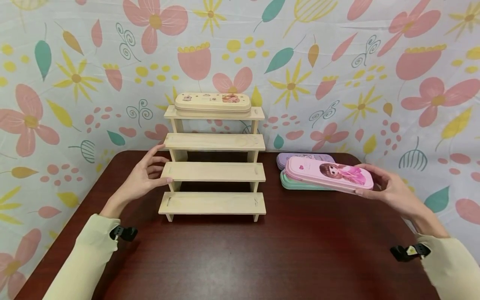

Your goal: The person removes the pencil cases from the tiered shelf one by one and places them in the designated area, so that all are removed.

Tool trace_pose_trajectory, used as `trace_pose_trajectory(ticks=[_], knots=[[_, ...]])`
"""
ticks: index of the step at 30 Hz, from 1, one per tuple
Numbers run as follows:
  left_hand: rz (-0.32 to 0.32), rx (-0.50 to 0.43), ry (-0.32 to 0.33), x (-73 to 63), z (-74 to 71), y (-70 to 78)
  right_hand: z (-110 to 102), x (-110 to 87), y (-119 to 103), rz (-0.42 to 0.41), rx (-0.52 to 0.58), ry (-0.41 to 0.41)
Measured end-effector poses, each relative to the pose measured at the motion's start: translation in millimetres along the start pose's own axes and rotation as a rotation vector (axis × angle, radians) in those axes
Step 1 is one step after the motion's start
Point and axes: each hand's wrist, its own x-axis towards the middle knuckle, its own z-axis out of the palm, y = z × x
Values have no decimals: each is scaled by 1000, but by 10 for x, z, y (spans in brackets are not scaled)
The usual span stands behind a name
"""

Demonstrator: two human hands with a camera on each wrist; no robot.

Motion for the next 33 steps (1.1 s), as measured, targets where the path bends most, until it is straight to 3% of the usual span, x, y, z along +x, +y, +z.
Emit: trace_pose_trajectory(ticks=[7, 16, 33], knots=[[-3, 9, -3, 3, -1, 1, -24, -188, 265, 47, -47, -90], [-15, 11, 0, 4, -7, 14, 55, -291, 469, 54, 40, -171], [-13, -2, -1, 7, -2, 9, 201, -209, 679, 77, -15, -177]])
